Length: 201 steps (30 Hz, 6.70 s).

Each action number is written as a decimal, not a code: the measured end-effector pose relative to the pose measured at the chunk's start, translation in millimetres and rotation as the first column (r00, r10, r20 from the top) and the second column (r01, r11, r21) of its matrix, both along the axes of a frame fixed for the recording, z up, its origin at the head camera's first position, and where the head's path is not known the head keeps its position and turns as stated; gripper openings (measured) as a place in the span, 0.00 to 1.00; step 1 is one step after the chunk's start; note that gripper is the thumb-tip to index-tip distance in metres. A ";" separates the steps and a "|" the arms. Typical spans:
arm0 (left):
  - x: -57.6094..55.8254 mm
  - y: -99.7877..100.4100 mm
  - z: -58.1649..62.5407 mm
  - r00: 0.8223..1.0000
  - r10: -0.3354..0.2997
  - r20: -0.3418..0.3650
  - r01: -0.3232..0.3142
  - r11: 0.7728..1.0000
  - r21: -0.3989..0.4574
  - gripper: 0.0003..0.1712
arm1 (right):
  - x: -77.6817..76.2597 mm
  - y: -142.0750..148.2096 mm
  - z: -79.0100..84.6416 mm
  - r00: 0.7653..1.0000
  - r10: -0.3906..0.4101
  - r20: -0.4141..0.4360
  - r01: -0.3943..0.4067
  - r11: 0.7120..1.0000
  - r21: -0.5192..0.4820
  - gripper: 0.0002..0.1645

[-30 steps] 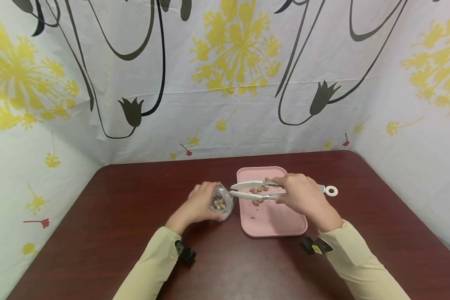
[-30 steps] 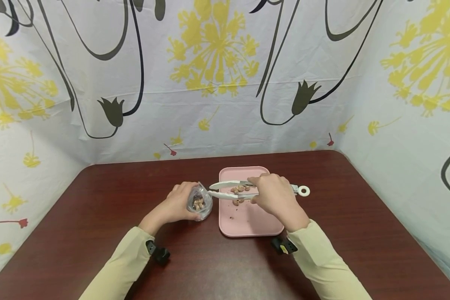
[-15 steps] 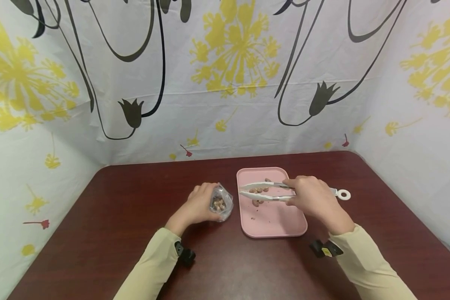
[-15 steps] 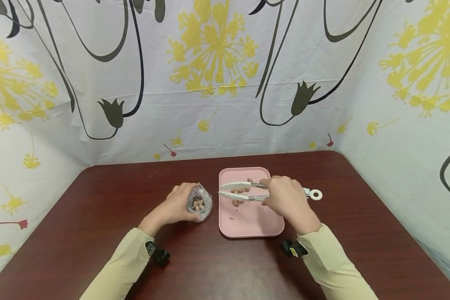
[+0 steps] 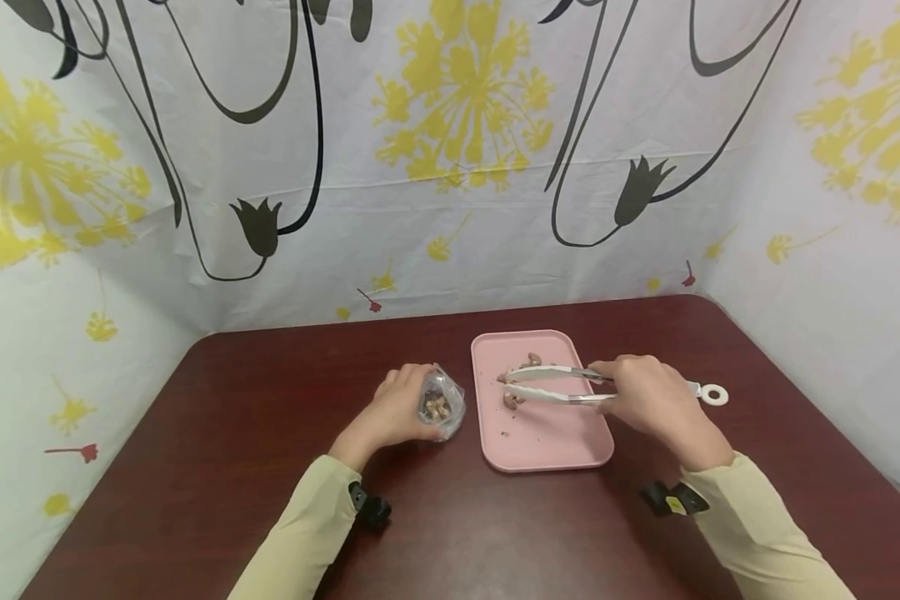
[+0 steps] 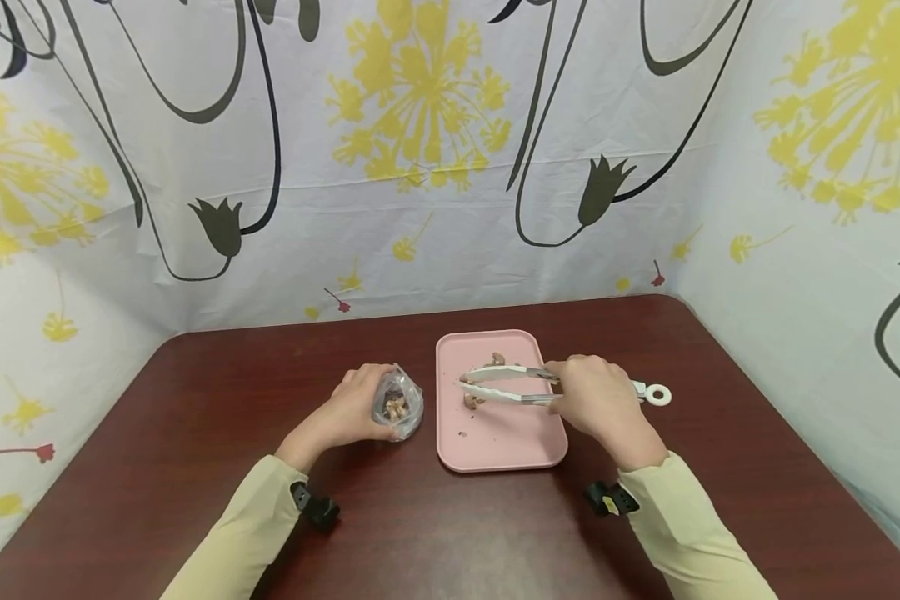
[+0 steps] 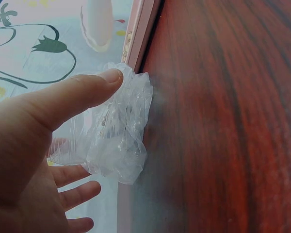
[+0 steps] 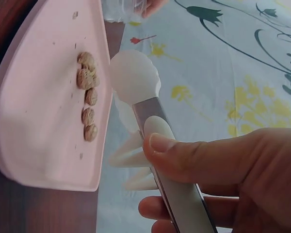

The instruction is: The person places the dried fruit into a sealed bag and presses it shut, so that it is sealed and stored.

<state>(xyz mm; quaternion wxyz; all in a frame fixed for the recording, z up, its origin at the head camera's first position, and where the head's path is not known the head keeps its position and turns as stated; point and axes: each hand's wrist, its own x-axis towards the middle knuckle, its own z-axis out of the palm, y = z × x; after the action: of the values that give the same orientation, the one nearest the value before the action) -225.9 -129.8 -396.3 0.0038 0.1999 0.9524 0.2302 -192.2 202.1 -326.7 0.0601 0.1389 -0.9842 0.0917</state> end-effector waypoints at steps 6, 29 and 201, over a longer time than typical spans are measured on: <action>-0.4 0.3 1.0 1.000 0.007 0.010 -0.007 1.000 -0.001 0.58 | -0.9 7.1 -2.2 0.999 -0.020 0.041 0.019 1.000 0.022 0.26; -1.0 1.0 -0.4 1.000 0.013 0.011 -0.013 1.000 -0.022 0.59 | -11.7 9.6 -10.3 0.990 -0.022 0.138 0.017 0.999 0.038 0.28; -0.1 3.8 -0.2 1.000 0.026 0.017 -0.026 1.000 0.001 0.58 | -12.1 4.7 -0.2 0.994 0.013 0.110 -0.016 0.999 0.031 0.26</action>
<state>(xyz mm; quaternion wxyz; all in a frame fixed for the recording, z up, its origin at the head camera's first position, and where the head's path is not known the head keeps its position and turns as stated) -226.0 -126.0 -396.5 0.0088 0.1858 0.9547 0.2325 -204.2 206.8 -326.9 0.0031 0.1418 -0.9863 0.0841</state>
